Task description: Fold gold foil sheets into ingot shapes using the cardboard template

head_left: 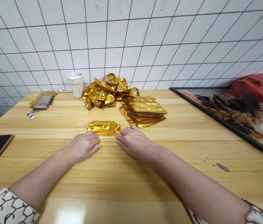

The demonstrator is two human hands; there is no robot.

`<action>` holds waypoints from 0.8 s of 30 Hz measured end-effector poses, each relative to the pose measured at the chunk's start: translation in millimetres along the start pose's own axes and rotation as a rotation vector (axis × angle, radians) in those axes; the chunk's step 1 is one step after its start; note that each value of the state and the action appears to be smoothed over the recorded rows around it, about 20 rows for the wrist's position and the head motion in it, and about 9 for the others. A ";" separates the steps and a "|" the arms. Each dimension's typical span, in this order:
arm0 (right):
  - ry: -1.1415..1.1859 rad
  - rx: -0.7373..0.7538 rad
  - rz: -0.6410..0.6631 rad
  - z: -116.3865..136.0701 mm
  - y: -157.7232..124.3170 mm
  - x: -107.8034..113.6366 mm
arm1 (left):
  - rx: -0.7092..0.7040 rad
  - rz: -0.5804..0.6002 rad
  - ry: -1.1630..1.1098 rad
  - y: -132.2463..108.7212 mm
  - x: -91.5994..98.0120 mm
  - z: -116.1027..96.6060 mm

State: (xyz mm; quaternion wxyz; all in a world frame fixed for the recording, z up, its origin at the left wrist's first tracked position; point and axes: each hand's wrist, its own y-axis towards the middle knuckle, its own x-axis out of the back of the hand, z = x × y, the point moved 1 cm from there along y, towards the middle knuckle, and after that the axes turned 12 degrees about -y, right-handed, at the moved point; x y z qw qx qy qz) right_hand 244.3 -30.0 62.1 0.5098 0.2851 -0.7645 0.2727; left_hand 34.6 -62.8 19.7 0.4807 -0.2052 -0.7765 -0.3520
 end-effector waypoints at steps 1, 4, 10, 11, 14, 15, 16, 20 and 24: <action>-0.007 -0.010 0.029 -1.2 -0.7 1.5 | -0.001 -0.010 -0.003 -0.8 0.2 1.7; -0.018 -0.034 0.083 -4.4 -3.0 5.9 | -0.001 -0.040 -0.008 -3.1 0.1 6.6; -0.013 -0.069 0.146 -9.2 -7.5 12.6 | -0.017 -0.099 0.041 -5.4 3.3 11.8; -0.008 -0.070 0.152 -9.7 -7.8 13.0 | -0.025 -0.109 0.049 -5.5 4.2 12.1; 0.006 -0.075 0.147 -9.8 -7.5 13.0 | -0.045 -0.131 0.073 -5.6 6.1 12.0; 0.009 -0.075 0.145 -9.4 -7.2 12.6 | -0.045 -0.133 0.086 -5.3 6.2 11.7; 0.010 -0.075 0.142 -9.0 -6.9 12.3 | -0.042 -0.134 0.100 -4.8 5.9 11.1; 0.010 -0.063 0.148 -8.3 -6.3 11.2 | -0.010 -0.137 0.120 -1.4 1.0 7.0; 0.016 -0.057 0.114 -9.3 -6.1 9.3 | 0.003 -0.111 0.073 0.9 -6.7 3.8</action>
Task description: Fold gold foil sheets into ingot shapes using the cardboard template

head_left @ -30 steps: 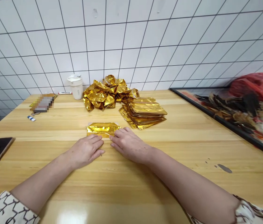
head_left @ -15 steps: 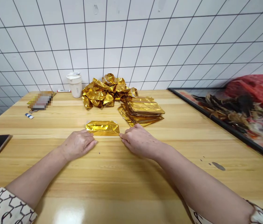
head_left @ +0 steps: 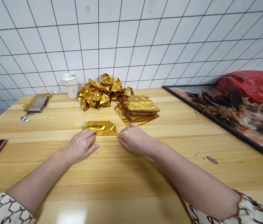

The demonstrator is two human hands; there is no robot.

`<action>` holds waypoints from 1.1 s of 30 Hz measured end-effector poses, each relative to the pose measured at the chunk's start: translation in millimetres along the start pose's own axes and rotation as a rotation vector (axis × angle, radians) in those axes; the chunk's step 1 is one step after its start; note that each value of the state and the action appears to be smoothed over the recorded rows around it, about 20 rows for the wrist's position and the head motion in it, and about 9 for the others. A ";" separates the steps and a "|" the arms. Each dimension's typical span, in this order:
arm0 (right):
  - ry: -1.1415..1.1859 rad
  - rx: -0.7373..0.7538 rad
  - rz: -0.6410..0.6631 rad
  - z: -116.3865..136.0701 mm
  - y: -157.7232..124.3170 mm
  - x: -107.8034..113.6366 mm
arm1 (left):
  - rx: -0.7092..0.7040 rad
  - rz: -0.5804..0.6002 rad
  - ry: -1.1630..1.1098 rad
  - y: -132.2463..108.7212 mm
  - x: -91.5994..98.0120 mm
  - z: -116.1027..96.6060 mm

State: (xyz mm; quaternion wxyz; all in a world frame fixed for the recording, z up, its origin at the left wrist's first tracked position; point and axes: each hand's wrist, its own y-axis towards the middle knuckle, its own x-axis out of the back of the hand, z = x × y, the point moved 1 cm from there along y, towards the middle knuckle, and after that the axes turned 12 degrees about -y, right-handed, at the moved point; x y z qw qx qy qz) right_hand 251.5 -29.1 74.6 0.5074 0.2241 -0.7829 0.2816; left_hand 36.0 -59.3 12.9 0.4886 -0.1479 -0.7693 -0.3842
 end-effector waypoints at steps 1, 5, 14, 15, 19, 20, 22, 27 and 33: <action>0.003 -0.005 -0.030 0.8 0.6 -1.4 | 0.007 0.007 -0.013 -0.1 -1.7 -0.2; 0.044 -0.073 -0.289 13.1 5.9 -12.5 | 0.035 0.016 -0.073 -0.9 -5.5 0.8; 0.198 0.159 -0.444 41.7 13.0 -32.5 | 0.039 0.026 -0.092 1.3 -2.2 -2.5; 0.195 0.145 -0.429 39.5 12.8 -31.0 | 0.041 0.028 -0.090 1.3 -1.8 -2.4; 0.188 0.087 -0.368 28.3 12.1 -24.5 | 0.042 0.018 -0.067 0.5 -0.5 0.9; 0.190 0.075 -0.355 25.8 11.9 -23.1 | 0.041 0.012 -0.057 0.2 0.1 2.1; 0.197 0.055 -0.331 21.8 11.3 -20.8 | 0.039 0.000 -0.029 -0.2 1.8 4.5; 0.165 0.004 -0.279 15.8 9.9 -16.2 | 0.075 -0.026 0.052 -1.2 6.9 10.8; 0.135 -0.008 -0.314 15.8 10.9 -16.0 | 0.060 -0.066 0.030 1.2 3.5 7.5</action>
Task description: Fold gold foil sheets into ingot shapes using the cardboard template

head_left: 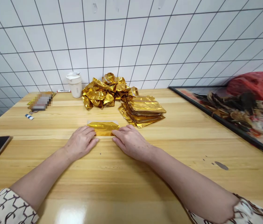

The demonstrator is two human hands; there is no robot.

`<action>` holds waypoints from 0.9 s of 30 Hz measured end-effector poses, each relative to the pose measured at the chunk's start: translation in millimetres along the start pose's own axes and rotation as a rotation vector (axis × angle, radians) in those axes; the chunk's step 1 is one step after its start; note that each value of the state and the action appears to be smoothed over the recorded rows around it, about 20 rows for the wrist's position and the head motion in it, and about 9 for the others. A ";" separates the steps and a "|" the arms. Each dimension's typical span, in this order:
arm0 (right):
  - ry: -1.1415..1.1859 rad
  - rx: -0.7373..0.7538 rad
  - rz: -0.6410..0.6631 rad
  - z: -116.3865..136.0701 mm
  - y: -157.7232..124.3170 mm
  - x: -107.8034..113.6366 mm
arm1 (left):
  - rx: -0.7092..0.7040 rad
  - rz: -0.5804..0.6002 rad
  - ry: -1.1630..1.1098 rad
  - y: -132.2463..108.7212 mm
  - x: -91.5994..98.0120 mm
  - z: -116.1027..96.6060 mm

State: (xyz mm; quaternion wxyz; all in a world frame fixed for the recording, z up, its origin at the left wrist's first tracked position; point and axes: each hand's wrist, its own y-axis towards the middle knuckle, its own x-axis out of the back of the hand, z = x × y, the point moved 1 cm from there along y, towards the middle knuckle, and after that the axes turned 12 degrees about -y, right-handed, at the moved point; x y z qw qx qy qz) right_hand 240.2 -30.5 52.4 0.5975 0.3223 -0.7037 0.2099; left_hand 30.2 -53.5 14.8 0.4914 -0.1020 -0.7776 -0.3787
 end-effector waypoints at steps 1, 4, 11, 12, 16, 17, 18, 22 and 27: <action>-0.009 0.006 -0.007 0.7 0.1 -0.7 | -0.014 0.024 -0.022 0.8 -2.0 -2.8; -0.042 0.024 -0.023 2.8 0.1 -2.8 | -0.017 0.184 -0.067 3.5 -9.1 -11.2; -0.061 0.041 -0.071 5.0 -1.9 -6.8 | 0.081 0.374 -0.115 5.8 -14.8 -15.7; -0.052 0.043 -0.089 6.0 -2.2 -7.6 | 0.079 0.373 -0.114 5.9 -14.6 -15.9; 0.035 0.079 -0.153 14.1 -2.4 -12.0 | 0.063 0.350 -0.117 7.4 -13.1 -18.3; 0.056 0.090 -0.156 16.4 -2.0 -13.4 | 0.059 0.344 -0.121 7.8 -12.7 -19.1; 0.072 0.100 -0.151 18.3 -1.5 -14.8 | 0.056 0.341 -0.124 8.2 -12.3 -19.7; 0.087 0.094 -0.097 20.6 0.9 -18.8 | 0.062 0.338 -0.126 8.4 -11.8 -20.2; 0.085 0.083 -0.051 16.0 2.6 -16.2 | 0.056 0.325 -0.121 7.3 -12.1 -17.5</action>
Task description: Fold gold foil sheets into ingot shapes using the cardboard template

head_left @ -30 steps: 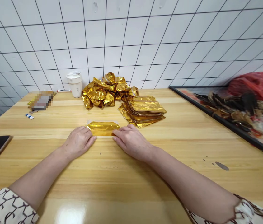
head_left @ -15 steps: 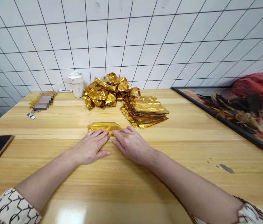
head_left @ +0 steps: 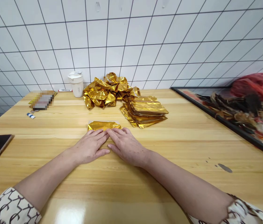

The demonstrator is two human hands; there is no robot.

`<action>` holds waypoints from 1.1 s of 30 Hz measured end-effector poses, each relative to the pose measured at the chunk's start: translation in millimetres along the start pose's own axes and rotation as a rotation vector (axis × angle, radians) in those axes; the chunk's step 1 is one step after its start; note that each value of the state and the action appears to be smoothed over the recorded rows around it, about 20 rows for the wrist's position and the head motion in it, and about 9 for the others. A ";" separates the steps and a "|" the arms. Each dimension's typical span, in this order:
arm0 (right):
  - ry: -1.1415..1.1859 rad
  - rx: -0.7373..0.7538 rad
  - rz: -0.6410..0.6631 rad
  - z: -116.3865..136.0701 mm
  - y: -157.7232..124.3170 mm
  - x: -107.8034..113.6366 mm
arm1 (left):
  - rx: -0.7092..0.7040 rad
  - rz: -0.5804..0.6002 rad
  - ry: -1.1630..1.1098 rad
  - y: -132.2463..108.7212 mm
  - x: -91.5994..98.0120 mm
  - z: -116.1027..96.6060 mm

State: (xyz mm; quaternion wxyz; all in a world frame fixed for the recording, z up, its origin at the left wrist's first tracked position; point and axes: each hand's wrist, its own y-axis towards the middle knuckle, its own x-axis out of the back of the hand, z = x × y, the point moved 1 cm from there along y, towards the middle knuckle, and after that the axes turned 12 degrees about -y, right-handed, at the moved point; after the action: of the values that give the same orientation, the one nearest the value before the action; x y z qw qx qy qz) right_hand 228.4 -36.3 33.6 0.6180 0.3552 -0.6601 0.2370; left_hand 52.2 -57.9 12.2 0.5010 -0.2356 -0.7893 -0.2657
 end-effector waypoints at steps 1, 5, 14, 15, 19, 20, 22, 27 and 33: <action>0.000 -0.003 0.006 -1.0 0.2 1.4 | 0.000 -0.010 0.003 -0.2 0.2 0.8; -0.011 -0.037 0.047 -5.7 0.5 8.0 | -0.011 -0.062 0.017 -0.7 2.7 3.9; -0.086 -0.144 0.150 -18.2 -1.0 23.2 | 0.009 -0.158 0.043 -5.2 13.7 13.4; -0.092 -0.150 0.155 -19.3 -1.2 24.0 | 0.018 -0.172 0.050 -6.0 14.5 15.3; -0.113 -0.174 0.167 -23.7 -1.9 25.7 | 0.037 -0.197 0.077 -8.5 17.0 23.0; -0.121 -0.176 0.166 -24.7 -2.1 25.9 | 0.040 -0.202 0.082 -9.1 17.4 25.1; -0.133 -0.175 0.160 -26.2 -2.6 25.9 | 0.044 -0.224 0.090 -10.6 18.0 29.1; -0.145 -0.164 0.134 -29.0 -3.9 24.6 | 0.046 -0.276 0.125 -13.4 18.0 36.5; -0.184 -0.182 0.132 -34.0 -4.4 22.1 | 0.048 -0.286 0.123 -13.4 18.0 36.0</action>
State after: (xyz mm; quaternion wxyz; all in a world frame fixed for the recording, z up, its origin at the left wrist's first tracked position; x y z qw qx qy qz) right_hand 254.1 -17.4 59.0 0.5677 0.2735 -0.7547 0.1827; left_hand 12.8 -42.4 13.3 0.5110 -0.0923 -0.7886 -0.3294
